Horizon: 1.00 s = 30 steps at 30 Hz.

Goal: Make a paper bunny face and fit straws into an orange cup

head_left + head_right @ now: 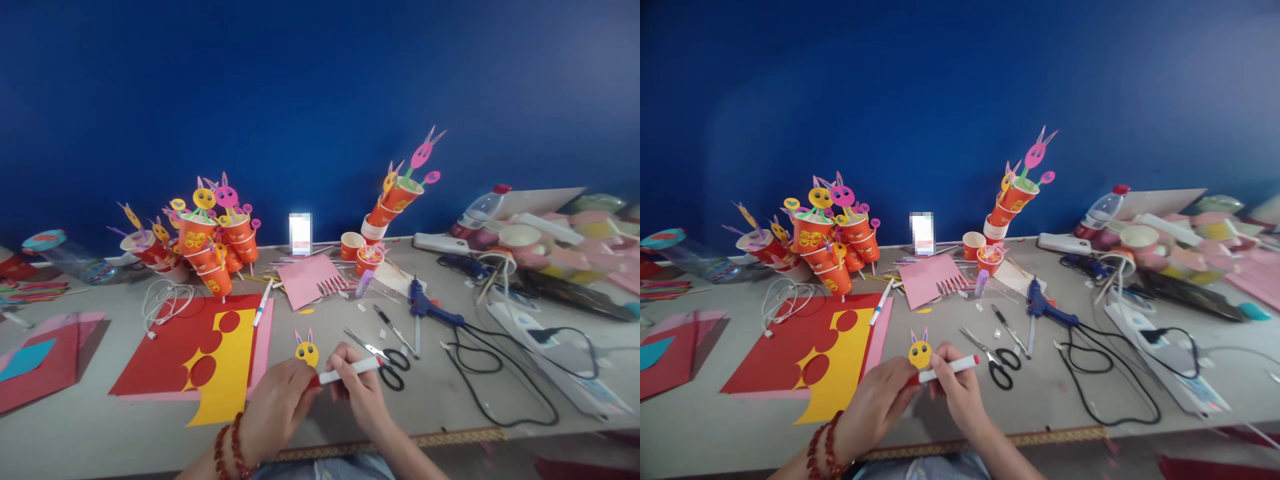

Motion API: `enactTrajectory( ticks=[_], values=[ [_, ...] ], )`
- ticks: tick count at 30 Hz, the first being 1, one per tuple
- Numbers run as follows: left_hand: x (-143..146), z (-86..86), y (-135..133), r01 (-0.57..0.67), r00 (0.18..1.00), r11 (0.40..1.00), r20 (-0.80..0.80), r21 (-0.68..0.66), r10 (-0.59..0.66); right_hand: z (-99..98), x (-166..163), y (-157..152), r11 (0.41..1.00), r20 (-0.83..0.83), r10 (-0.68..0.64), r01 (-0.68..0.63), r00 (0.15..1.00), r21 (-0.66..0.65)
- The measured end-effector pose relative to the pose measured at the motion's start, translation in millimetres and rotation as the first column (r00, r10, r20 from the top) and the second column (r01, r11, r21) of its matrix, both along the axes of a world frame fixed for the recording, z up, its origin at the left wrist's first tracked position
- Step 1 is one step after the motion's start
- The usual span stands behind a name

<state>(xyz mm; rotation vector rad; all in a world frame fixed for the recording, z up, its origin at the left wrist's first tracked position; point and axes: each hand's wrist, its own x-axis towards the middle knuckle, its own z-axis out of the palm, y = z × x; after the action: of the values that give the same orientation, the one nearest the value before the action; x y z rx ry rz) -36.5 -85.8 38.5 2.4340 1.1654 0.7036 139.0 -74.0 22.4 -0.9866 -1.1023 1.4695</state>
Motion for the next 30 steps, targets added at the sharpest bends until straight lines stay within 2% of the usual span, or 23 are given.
enactTrajectory(
  ticks=[2,6,9,12,15,18,24,30],
  values=[
    [-5,6.4,1,0.0,1.0,1.0,0.013,0.031,0.0,1.4,10,3,0.999,0.005,0.031,-0.031,1.0,0.029],
    [-17,17.2,1,-0.013,1.0,0.999,-0.012,0.032,0.014,3.7,29,6,0.996,0.098,-0.02,0.011,0.995,0.086],
    [-23,17.7,-2,0.039,0.998,0.999,-0.057,0.02,-0.038,8.9,37,4,0.98,0.281,0.114,-0.154,0.953,0.126],
    [-25,14.6,-2,0.122,0.989,0.991,-0.086,0.061,-0.117,16.0,38,-1,0.917,0.436,0.267,-0.365,0.859,0.159],
    [-26,13.9,-2,0.147,0.987,0.985,-0.078,0.087,-0.14,20.9,33,-6,0.858,0.579,0.319,-0.488,0.75,0.16],
    [-26,15.2,-4,0.125,0.99,0.989,-0.08,0.08,-0.119,20.0,24,-11,0.858,0.636,0.286,-0.487,0.717,0.163],
    [-23,11.5,-11,0.09,0.995,0.987,-0.046,0.136,-0.085,11.1,13,-17,0.881,0.604,0.265,-0.443,0.752,0.164],
    [-24,3.8,-17,0.008,0.996,0.97,0.086,0.245,-0.03,11.8,12,-20,0.903,0.572,0.268,-0.409,0.775,0.13]
  ],
)
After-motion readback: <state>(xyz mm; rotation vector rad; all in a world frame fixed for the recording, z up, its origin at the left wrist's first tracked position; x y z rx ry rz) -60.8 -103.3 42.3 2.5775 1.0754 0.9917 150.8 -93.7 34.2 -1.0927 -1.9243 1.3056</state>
